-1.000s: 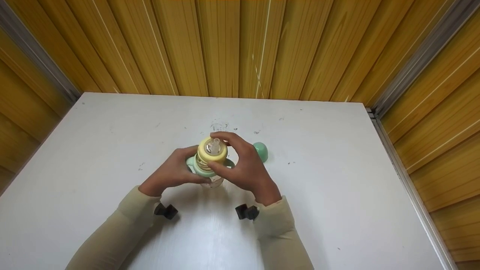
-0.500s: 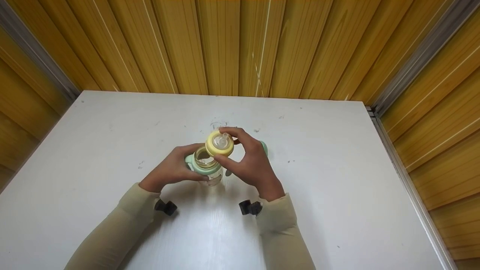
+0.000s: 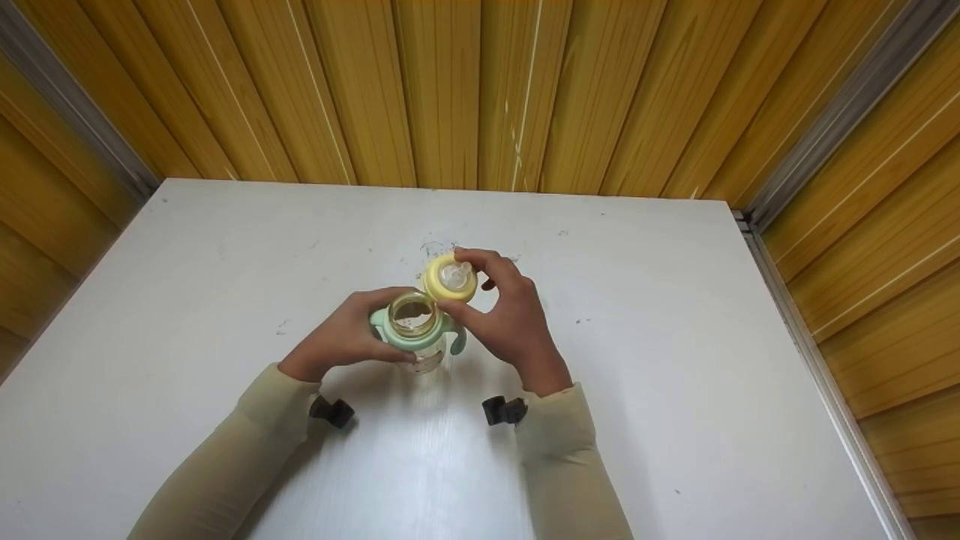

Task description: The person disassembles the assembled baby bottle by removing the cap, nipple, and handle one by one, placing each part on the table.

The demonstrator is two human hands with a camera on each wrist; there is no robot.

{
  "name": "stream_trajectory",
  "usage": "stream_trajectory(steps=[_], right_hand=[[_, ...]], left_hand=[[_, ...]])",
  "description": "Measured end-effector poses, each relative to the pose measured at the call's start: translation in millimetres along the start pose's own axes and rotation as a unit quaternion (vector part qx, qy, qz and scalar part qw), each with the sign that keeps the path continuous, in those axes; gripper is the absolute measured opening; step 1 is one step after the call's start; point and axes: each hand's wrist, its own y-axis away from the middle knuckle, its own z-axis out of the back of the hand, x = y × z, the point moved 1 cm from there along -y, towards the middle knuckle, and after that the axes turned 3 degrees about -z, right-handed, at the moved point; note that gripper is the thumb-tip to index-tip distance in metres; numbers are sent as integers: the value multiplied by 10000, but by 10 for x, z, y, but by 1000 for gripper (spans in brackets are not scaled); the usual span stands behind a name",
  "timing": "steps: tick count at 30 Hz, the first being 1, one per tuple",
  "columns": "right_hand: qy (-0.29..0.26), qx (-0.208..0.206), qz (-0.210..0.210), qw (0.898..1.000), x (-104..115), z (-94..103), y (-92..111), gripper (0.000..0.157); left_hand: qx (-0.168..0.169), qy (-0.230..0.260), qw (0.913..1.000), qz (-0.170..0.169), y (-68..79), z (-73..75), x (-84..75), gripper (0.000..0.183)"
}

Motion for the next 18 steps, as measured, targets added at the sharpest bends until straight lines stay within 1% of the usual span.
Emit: stream_trajectory(steps=[4, 10, 12, 15, 18], right_hand=[[22, 27, -104, 9999, 95, 8, 16, 50], [-46, 94, 277, 9996, 104, 3, 8, 52], [-27, 92, 305, 9995, 86, -5, 1, 52], [53, 89, 219, 9997, 61, -15, -13, 52], [73, 74, 210, 9997, -103, -35, -49, 53]], left_hand=[[23, -15, 10000, 3, 5, 5, -12, 64], [48, 18, 10000, -78, 14, 10, -16, 63], [60, 35, 9999, -88, 14, 10, -13, 64], [74, 29, 9999, -83, 14, 12, -16, 64], [96, -4, 9999, -64, 8, 9, -11, 63]])
